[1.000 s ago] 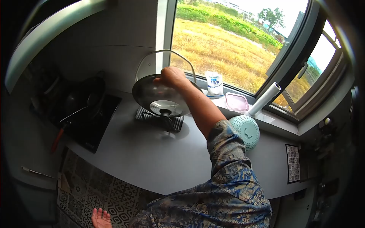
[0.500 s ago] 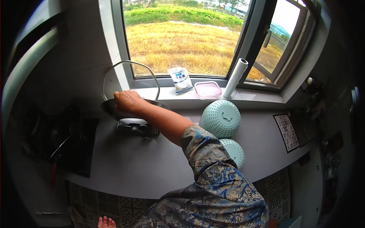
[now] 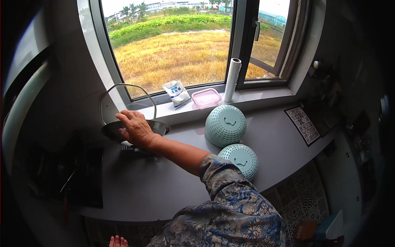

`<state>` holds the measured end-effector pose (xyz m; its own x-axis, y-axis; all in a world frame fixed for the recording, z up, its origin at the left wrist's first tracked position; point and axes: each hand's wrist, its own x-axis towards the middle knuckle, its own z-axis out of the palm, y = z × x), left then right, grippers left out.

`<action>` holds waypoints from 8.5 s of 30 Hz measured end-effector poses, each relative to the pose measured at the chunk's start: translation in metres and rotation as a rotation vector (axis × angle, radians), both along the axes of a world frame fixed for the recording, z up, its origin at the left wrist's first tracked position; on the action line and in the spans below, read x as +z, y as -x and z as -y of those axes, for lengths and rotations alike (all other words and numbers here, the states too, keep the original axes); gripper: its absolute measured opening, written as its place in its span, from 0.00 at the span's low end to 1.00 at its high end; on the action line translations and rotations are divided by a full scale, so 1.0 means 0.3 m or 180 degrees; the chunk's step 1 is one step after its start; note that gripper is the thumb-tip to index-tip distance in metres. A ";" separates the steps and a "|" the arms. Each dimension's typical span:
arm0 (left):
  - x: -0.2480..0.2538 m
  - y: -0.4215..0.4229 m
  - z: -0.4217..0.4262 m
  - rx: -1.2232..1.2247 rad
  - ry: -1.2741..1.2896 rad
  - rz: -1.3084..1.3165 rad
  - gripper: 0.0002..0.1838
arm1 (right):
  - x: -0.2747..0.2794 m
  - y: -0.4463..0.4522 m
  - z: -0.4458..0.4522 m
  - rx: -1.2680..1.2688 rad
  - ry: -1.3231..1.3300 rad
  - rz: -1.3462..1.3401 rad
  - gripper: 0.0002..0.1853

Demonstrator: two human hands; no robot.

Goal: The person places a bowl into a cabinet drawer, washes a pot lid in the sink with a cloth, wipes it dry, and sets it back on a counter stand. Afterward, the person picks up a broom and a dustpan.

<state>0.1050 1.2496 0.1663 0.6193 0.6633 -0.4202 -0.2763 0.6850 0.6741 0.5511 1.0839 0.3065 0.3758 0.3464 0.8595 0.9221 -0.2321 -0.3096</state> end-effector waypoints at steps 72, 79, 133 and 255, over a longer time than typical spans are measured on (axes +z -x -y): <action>-0.867 1.741 0.205 0.2417 0.2039 -0.1833 0.05 | -1.178 1.387 -0.762 0.2871 0.5723 0.1206 0.11; -1.113 1.971 -0.071 0.2802 0.1370 -0.1602 0.03 | -1.464 1.413 -1.108 0.3017 0.6061 0.1974 0.10; -0.711 3.021 -2.221 0.2465 0.1594 -0.2700 0.20 | -0.900 3.380 -4.148 0.2821 0.4124 -0.4596 0.32; -0.487 2.477 -2.309 0.0930 -0.0105 -0.4748 0.19 | -1.098 2.636 -2.935 0.2907 0.6962 -0.2398 0.32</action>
<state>-0.6381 1.9425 0.0204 -0.4958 0.7050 -0.5071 0.5315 0.7081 0.4649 -0.2397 1.9644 -0.0228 -0.3591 0.3182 -0.8774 0.8324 -0.3160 -0.4553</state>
